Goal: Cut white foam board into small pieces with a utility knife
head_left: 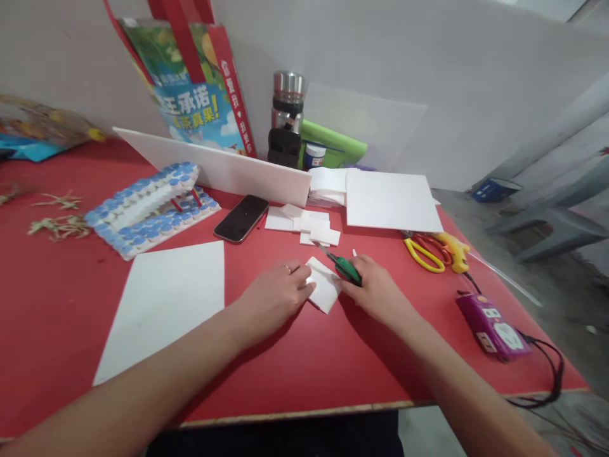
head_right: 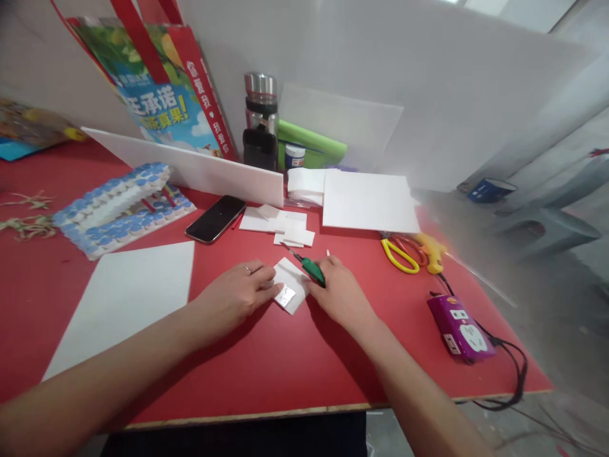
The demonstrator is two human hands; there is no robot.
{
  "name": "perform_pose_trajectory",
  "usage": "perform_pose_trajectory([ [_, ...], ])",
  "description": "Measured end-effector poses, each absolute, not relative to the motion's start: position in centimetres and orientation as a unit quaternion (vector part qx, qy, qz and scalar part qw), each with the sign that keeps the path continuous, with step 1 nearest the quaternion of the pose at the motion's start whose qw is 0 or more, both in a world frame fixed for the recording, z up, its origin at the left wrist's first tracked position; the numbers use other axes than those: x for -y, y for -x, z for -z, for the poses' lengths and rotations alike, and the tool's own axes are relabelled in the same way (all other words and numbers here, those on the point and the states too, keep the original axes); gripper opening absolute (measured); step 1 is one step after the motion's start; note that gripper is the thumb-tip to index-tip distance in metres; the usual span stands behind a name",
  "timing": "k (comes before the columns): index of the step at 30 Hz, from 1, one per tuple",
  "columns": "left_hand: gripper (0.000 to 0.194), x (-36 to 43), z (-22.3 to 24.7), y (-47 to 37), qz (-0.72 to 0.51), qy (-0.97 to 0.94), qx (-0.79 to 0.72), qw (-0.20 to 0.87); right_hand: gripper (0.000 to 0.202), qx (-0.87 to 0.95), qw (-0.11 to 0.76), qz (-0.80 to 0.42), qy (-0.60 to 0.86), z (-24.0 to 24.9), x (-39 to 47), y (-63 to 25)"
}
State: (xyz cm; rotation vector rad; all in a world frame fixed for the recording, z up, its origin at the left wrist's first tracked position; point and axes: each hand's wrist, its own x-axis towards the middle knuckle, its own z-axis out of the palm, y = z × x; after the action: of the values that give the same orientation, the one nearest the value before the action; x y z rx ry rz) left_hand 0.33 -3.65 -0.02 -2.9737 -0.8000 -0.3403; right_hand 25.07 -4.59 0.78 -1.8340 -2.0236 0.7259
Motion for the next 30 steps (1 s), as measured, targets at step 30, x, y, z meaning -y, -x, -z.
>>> perform_pose_trajectory([
  [30,0.031,6.4,2.2,-0.5,0.251,0.868,0.416,-0.1,0.023,0.707,0.133,-0.297,0.628,-0.4,7.5,-24.2],
])
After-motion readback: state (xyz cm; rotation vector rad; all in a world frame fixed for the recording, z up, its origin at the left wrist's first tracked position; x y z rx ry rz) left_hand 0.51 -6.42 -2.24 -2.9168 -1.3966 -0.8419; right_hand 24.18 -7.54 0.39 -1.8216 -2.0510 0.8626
